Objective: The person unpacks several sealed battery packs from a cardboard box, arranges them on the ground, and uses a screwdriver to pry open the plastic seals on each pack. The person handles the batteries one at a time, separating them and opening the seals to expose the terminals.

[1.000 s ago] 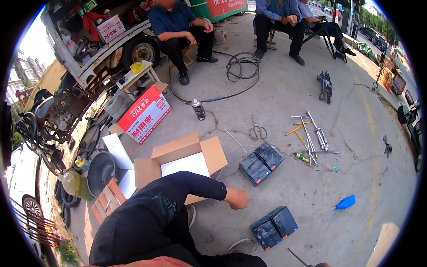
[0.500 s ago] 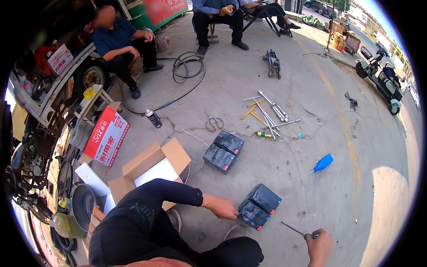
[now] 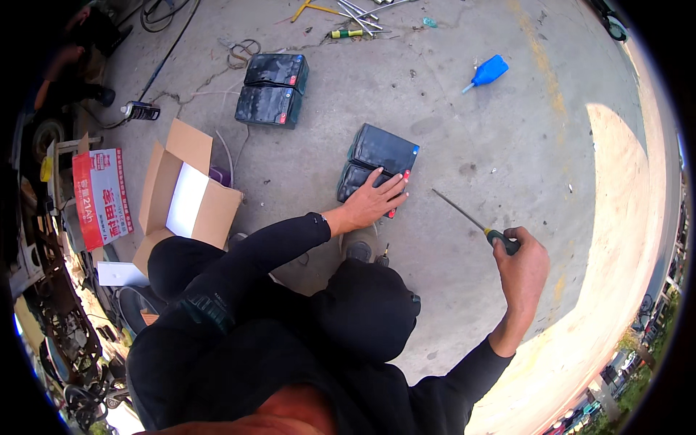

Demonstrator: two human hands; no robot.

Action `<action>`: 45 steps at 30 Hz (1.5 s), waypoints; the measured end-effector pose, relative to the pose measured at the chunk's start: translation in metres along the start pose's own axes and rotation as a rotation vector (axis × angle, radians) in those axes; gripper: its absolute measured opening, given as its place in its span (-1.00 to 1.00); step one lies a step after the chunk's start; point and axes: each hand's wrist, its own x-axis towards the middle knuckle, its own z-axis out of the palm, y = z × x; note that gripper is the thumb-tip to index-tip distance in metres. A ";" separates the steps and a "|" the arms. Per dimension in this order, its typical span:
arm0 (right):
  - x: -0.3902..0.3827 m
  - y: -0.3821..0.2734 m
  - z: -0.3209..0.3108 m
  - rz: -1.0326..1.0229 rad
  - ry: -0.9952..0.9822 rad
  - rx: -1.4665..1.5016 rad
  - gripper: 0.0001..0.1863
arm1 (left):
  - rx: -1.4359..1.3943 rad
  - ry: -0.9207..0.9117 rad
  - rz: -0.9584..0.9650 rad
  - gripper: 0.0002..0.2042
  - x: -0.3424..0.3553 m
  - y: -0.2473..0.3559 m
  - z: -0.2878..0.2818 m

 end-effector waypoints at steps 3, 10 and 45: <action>0.003 -0.005 0.001 -0.042 0.017 -0.059 -0.77 | -0.115 -0.056 0.072 -0.73 0.005 -0.002 -0.001; 0.008 0.018 0.022 -0.127 0.078 -0.058 -0.77 | -0.166 -0.012 -0.114 -0.60 0.032 -0.046 -0.023; 0.037 0.027 -0.011 -0.186 -0.076 -0.004 -0.80 | 0.210 -0.073 -0.315 -0.58 0.020 -0.174 -0.034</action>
